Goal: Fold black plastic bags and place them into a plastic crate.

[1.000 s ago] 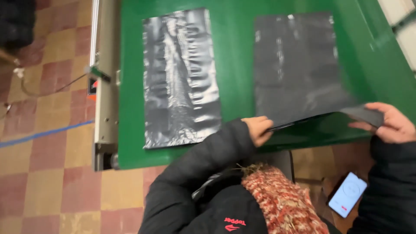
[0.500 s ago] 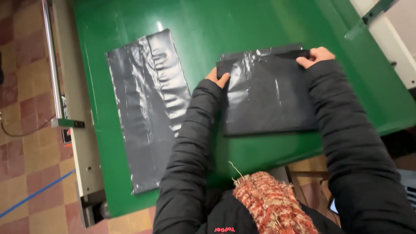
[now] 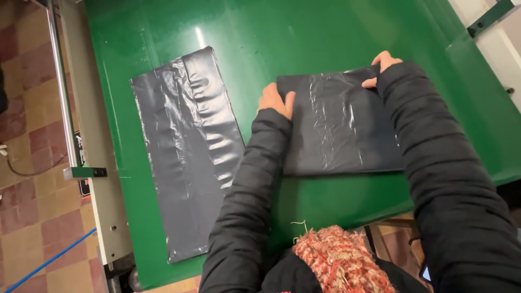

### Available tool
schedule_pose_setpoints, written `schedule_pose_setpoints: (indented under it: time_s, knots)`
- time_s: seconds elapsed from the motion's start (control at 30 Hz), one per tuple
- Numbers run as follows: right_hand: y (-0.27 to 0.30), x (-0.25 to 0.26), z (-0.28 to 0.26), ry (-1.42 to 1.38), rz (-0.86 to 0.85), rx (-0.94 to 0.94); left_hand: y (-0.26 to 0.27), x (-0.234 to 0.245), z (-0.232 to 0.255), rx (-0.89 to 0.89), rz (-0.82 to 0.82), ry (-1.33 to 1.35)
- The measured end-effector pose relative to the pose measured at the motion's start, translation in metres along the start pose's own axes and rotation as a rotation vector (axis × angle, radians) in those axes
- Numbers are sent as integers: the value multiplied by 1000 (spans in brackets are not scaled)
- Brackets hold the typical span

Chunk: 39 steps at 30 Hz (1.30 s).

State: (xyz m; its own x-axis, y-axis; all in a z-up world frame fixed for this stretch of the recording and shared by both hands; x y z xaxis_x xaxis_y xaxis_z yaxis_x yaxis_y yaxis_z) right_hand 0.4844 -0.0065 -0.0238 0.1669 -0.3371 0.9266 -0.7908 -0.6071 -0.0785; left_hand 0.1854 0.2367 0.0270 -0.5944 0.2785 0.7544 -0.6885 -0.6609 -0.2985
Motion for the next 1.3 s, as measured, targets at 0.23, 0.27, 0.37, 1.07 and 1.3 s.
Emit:
schedule_pose_setpoints:
  time_s: [0.23,0.27,0.37,1.07,1.3]
  knots:
    - [50,35,-63,-121,16,152,83,-74,3,707,-775,1478]
    - [78,51,-71,-117,20,148,87,-65,0,703,-781,1480]
    - [165,103,-103,-300,305,492,96,-47,-14,932,-722,1738]
    - [343,4,-206,-43,244,824,187,41,64,-700,-983,-288]
    - [357,-22,-90,-992,-80,-41,142,-144,-18,290,-1361,831]
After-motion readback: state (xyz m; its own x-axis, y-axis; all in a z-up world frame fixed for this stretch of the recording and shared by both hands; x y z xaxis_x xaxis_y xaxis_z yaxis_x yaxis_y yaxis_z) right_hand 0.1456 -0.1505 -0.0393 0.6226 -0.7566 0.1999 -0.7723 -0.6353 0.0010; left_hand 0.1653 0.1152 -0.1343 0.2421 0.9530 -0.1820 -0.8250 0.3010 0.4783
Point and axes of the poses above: each hand's wrist, its own y-axis away from the middle knuckle, its own x-axis out of the back of the hand, z = x × y, the point moved 5 cm from there along -y, towards the middle knuckle, and after that the axes turned 2 degrees about z, right-handed, at the moved point
